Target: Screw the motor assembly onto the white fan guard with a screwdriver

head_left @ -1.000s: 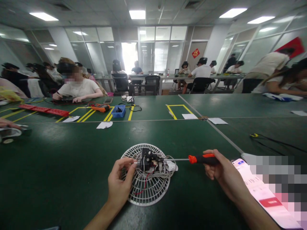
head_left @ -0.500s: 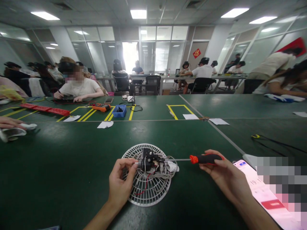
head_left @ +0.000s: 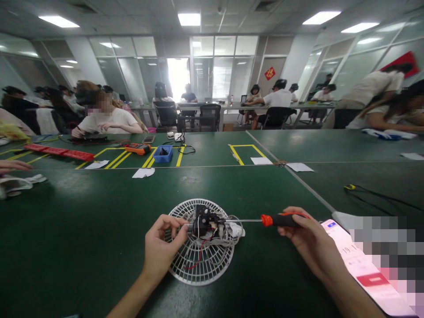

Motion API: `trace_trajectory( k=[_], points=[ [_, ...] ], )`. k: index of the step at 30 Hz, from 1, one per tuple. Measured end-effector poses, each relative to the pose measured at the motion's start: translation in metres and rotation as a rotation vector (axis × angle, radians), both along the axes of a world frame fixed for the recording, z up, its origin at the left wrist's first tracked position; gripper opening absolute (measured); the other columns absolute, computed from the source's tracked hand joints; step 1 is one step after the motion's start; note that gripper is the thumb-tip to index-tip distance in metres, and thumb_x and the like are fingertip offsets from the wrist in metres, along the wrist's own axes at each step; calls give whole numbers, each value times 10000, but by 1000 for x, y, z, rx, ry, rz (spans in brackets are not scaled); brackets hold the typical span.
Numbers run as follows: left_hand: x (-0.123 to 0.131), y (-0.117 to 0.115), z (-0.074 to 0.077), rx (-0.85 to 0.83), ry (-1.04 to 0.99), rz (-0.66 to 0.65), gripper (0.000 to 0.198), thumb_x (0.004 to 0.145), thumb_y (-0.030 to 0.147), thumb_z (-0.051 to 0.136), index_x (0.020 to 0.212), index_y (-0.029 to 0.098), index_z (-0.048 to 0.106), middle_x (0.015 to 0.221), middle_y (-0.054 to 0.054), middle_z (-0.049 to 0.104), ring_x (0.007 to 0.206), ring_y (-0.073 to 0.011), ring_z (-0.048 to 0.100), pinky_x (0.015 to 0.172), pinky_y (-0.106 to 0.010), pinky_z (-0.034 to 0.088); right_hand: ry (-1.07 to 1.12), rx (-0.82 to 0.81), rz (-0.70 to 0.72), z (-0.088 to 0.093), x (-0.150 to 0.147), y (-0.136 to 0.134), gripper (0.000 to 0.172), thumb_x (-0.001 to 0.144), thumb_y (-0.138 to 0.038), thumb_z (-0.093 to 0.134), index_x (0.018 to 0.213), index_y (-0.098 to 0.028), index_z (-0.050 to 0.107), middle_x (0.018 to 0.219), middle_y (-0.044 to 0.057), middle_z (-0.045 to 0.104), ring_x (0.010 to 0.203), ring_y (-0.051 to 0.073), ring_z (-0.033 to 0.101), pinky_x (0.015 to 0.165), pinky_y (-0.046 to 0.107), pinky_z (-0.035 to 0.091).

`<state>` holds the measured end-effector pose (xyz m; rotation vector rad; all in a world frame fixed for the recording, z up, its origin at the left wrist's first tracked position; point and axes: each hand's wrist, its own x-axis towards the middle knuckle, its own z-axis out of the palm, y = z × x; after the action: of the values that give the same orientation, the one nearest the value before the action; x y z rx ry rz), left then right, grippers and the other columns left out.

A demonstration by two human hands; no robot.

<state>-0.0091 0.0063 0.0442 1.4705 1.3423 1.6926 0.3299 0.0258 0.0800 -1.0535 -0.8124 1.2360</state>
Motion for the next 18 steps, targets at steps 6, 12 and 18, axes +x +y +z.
trace_trajectory(
  k=[6, 12, 18],
  points=[
    [-1, 2, 9, -74, -34, -43, 222, 757, 230, 755, 706, 203, 540, 765, -31, 745, 634, -118, 637, 573, -200, 499, 90, -18, 21, -3, 2, -1, 268, 652, -300, 868, 908, -254, 803, 938, 34, 758, 935, 237, 673, 801, 325, 587],
    [-1, 2, 6, -74, -23, -31, 136, 767, 245, 745, 793, 190, 623, 818, -54, 777, 683, -145, 693, 627, -225, 549, 65, -1, 17, 2, 1, -2, 248, 718, -370, 864, 917, -239, 796, 945, 47, 748, 900, 240, 677, 742, 317, 590],
    [-4, 0, 2, -49, -16, -50, 106, 807, 247, 721, 876, 185, 670, 835, -52, 778, 744, -158, 727, 695, -236, 573, -77, -68, 21, -1, 4, 2, 369, 811, -569, 798, 866, -205, 769, 616, 33, 657, 500, 172, 554, 454, 278, 464]
  ],
)
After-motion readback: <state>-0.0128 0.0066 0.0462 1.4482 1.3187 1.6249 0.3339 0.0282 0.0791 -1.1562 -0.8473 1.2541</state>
